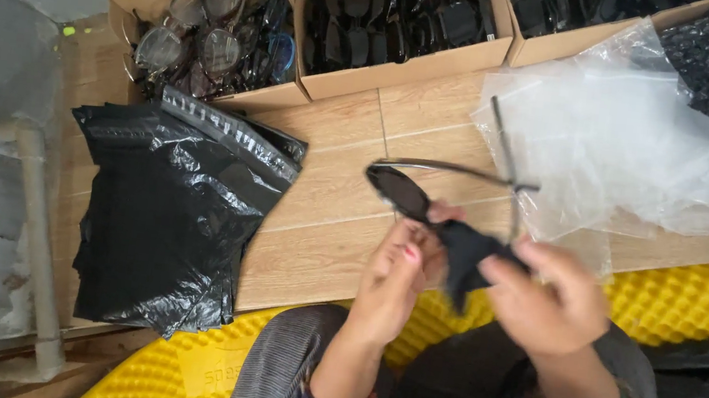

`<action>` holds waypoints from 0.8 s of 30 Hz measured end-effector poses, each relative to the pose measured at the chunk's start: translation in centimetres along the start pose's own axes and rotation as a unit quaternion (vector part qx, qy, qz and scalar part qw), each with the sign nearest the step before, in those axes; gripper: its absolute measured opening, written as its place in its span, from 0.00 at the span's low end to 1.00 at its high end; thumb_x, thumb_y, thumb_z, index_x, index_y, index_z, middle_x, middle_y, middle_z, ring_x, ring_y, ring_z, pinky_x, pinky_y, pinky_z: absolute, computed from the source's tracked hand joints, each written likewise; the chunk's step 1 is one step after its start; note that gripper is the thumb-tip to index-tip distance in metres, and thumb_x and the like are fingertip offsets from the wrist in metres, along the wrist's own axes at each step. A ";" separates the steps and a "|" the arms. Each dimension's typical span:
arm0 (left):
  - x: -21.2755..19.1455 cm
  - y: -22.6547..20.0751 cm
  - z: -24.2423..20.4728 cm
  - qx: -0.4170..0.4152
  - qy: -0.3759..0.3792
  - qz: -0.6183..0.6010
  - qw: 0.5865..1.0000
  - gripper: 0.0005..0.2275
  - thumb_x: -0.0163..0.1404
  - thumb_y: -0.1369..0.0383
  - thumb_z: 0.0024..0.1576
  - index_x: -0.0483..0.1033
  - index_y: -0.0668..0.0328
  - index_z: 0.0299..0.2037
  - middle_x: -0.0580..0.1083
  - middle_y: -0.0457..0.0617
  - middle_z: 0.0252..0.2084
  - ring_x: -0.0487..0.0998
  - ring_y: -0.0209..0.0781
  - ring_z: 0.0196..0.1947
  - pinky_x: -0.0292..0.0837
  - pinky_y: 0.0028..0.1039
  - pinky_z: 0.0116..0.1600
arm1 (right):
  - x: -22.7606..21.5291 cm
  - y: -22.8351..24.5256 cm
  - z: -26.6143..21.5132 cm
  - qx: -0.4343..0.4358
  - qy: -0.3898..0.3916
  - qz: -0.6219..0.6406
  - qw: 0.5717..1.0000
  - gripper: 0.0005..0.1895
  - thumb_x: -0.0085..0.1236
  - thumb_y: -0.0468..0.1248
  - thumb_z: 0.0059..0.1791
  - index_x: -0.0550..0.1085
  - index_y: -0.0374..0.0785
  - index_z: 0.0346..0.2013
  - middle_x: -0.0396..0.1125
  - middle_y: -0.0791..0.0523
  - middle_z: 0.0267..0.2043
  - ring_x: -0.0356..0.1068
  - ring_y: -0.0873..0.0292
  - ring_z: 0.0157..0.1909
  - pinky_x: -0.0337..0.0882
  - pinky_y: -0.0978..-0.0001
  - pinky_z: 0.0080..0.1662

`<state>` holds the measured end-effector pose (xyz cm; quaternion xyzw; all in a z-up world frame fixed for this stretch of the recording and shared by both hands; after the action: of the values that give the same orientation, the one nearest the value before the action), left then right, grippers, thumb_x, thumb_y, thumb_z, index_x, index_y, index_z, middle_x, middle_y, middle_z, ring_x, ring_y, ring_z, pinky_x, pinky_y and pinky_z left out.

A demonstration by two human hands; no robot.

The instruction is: The person wipes a pair of black sunglasses with a black cloth, folding and unfolding them to clean different parts. After cleaning, the person places the sunglasses and the cloth into a clear plastic bag and sets it on the table.

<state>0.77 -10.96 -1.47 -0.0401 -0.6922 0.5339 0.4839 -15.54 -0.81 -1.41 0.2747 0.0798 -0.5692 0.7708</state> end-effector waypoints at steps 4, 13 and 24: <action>0.8 -1.9 0.5 0.064 -0.086 -0.071 0.992 0.19 0.50 0.58 0.65 0.72 0.67 0.56 0.75 0.62 0.55 0.76 0.50 0.56 0.73 0.40 0.62 | 0.3 3.2 2.4 0.006 0.078 0.170 0.982 0.22 0.71 0.27 0.47 0.71 0.35 0.53 0.71 0.48 0.45 0.75 0.50 0.41 0.79 0.60 0.51; -0.3 -1.4 0.8 -0.009 -0.185 -0.125 0.975 0.13 0.52 0.62 0.62 0.77 0.69 0.39 0.79 0.68 0.39 0.82 0.53 0.40 0.78 0.38 0.53 | 0.1 1.9 0.0 0.040 -0.105 0.118 0.987 0.14 0.62 0.34 0.48 0.73 0.22 0.39 0.68 0.38 0.46 0.71 0.41 0.47 0.73 0.51 0.52; 0.6 -2.1 0.3 -0.043 -0.138 -0.007 0.989 0.15 0.50 0.60 0.63 0.80 0.66 0.36 0.80 0.60 0.36 0.81 0.46 0.38 0.77 0.32 0.48 | 2.3 3.1 1.0 -0.116 -0.044 -0.025 0.992 0.20 0.46 0.60 0.56 0.79 0.59 0.32 0.37 0.55 0.82 0.26 0.43 0.84 0.32 0.43 0.81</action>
<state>1.22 -11.67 0.55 0.0184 -0.7749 0.5007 0.3853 -12.09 -2.67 -0.54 0.1557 0.1178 -0.5865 0.7861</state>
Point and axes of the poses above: each hand's wrist, its own z-axis towards the middle knuckle, its own x-axis out of the palm, y = z × x, the point moved 1 cm from there along z, towards the middle knuckle
